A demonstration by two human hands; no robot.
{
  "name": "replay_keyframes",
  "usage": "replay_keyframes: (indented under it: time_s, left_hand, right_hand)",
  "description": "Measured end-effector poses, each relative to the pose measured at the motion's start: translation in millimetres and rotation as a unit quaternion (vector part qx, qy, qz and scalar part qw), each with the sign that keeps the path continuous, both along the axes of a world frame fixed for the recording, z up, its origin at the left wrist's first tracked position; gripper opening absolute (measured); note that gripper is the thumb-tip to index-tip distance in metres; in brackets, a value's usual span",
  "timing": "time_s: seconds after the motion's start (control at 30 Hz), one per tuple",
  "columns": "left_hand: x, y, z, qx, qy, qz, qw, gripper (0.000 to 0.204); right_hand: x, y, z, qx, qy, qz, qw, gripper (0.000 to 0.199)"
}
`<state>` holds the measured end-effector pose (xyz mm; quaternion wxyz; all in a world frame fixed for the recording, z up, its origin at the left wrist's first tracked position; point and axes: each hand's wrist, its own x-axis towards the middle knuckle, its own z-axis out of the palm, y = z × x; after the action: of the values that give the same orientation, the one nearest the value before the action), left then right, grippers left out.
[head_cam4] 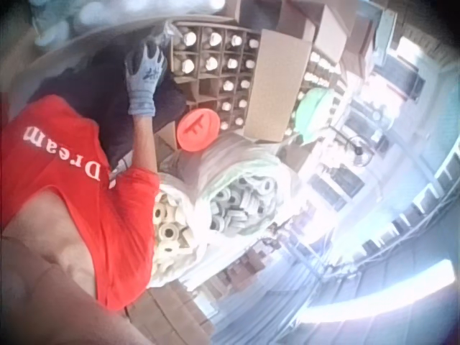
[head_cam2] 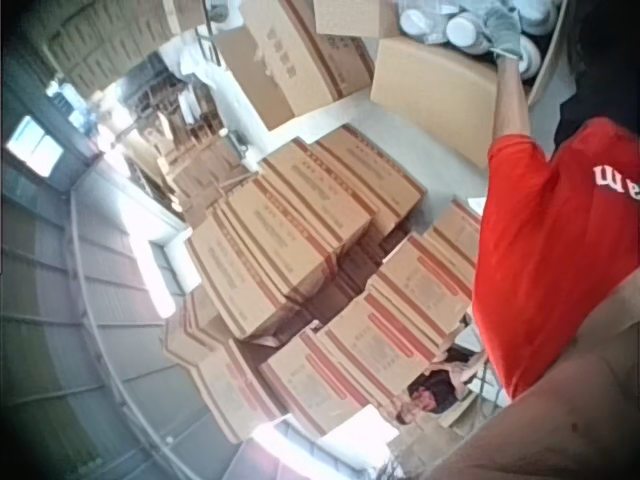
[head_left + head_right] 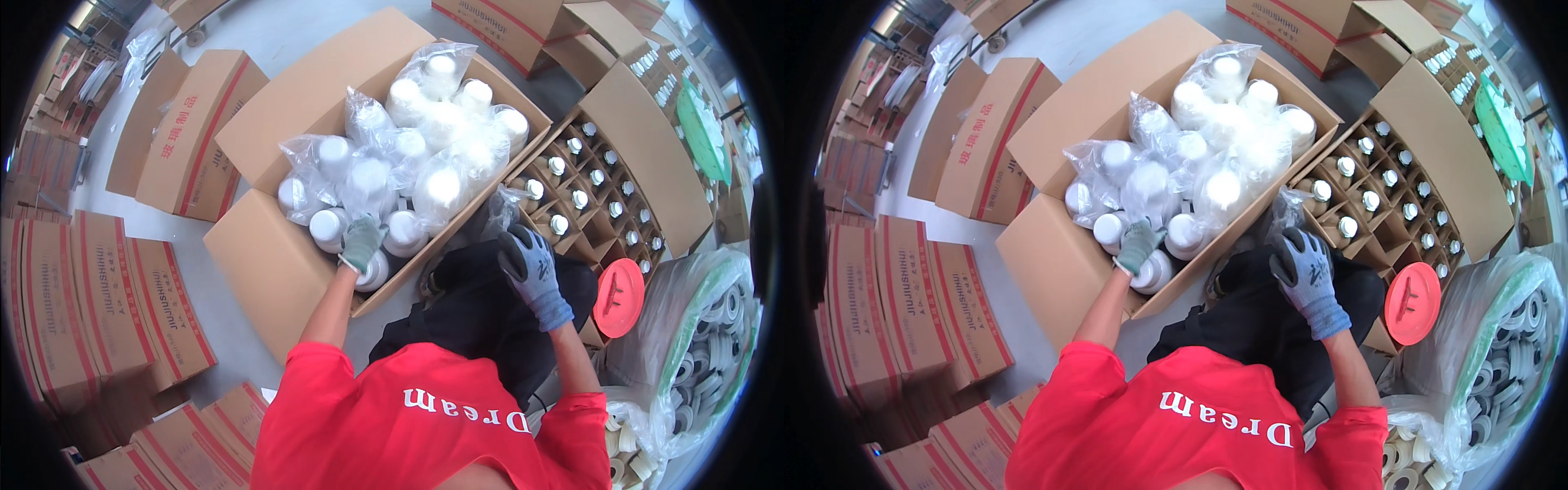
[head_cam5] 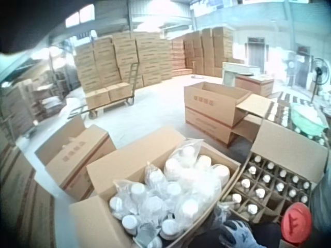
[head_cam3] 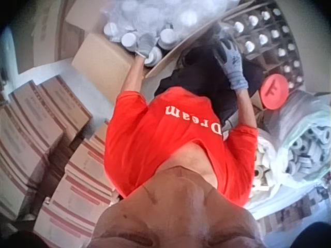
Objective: The person assembles vacuum flasks by inserting metal liners into plastic outer casings, adds various components such as inner lids and handles, and then wraps the completed flasks in plastic bags before placing them back into cardboard boxes.
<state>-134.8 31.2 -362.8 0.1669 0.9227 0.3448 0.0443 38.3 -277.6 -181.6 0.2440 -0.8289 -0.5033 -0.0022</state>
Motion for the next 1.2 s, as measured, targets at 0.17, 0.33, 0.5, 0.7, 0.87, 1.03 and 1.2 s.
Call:
replay_keyframes:
  time_s: [0.17,0.33,0.5,0.7,0.87,1.03,1.2]
  left_hand:
    - [41.4,-61.8,64.2,0.086,0.19,-0.171,0.963,0.094]
    - [42.2,-39.8,67.2,0.034,0.163,-0.216,0.962,0.1]
    - [-11.5,-27.9,200.7,-0.272,-0.273,-0.093,0.918,0.083]
    - [-50.9,-74.9,197.4,-0.624,-0.376,0.087,0.679,0.054]
    - [10.3,-56.6,130.3,-0.498,-0.176,-0.11,0.842,0.043]
    - [22.2,-32.5,-12.6,0.001,0.062,-0.103,0.993,0.098]
    - [26.8,-42.8,11.1,0.019,0.005,-0.143,0.989,0.085]
  right_hand:
    - [-8.2,-0.4,-19.2,-0.038,-0.071,-0.03,0.996,0.029]
    - [-2.7,-5.8,-17.9,-0.039,-0.058,-0.013,0.997,0.032]
    - [-20.0,-4.6,-8.5,0.02,0.023,-0.04,0.999,0.055]
    - [-69.6,31.6,55.6,0.188,0.163,0.075,0.966,0.072]
    - [-39.5,-25.9,62.6,0.185,0.01,-0.025,0.982,0.04]
    - [81.8,-229.9,-61.1,0.043,-0.134,-0.325,0.935,0.036]
    - [105.5,-324.2,-128.0,-0.091,-0.008,-0.496,0.863,0.044]
